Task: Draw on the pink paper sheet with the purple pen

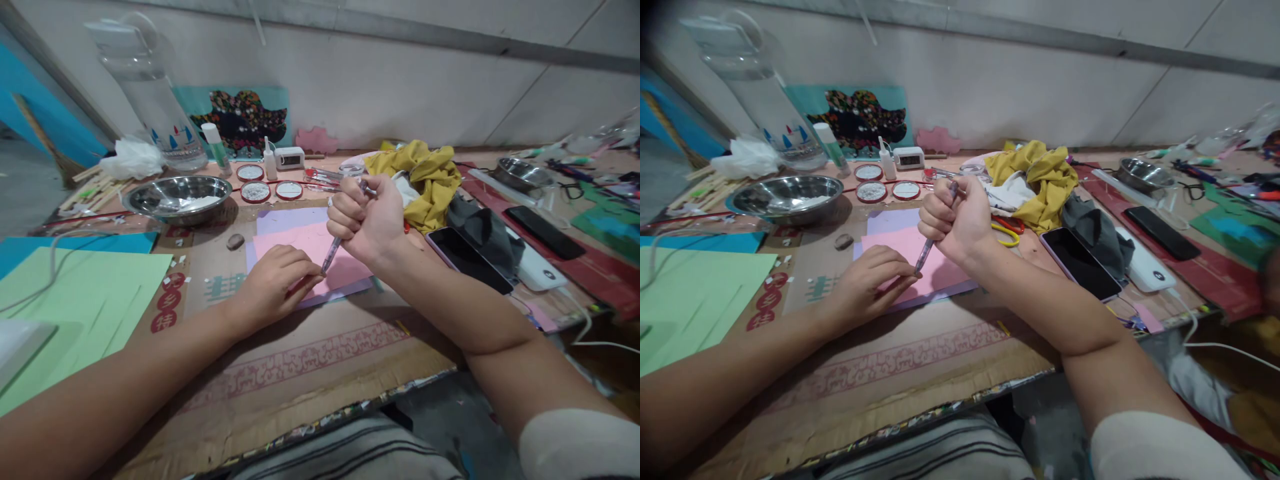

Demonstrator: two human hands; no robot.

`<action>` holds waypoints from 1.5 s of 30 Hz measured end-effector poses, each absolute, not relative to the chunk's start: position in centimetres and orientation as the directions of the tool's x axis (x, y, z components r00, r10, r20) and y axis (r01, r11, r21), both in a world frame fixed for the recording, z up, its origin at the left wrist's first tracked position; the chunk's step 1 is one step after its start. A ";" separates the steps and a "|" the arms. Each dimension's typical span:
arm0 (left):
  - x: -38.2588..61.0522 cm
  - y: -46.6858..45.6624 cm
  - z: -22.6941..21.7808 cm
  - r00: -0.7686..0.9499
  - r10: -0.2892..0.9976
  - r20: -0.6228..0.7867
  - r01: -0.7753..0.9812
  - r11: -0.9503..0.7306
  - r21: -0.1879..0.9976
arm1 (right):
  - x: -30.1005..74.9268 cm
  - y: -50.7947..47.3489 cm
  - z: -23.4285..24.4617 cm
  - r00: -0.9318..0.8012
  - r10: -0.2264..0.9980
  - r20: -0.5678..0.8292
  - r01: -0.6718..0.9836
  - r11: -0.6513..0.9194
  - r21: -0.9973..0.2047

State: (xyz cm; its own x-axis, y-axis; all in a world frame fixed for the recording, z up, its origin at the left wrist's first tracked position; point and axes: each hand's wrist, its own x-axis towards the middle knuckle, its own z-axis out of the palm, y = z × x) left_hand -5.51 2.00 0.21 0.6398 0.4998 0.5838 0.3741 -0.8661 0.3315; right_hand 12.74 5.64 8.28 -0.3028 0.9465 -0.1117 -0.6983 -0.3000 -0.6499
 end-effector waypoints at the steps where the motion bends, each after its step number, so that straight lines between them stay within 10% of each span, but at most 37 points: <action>1: -5.5 2.0 0.2 0.638 0.500 0.586 0.375 -0.866 0.330 | 12.7 5.6 8.3 -0.299 0.947 -0.118 -0.693 -0.301 -0.655; 45: -5.4 2.0 0.1 0.644 0.479 0.597 0.398 -0.876 0.274 | 12.8 5.8 7.8 -0.290 0.949 -0.123 -0.693 -0.296 -0.657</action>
State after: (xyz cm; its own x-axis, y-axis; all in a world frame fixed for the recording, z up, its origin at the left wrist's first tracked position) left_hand -5.44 2.00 0.15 0.6438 0.4793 0.5965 0.3982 -0.8755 0.2738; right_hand 12.76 5.79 7.84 -0.2895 0.9493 -0.1229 -0.6931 -0.2964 -0.6571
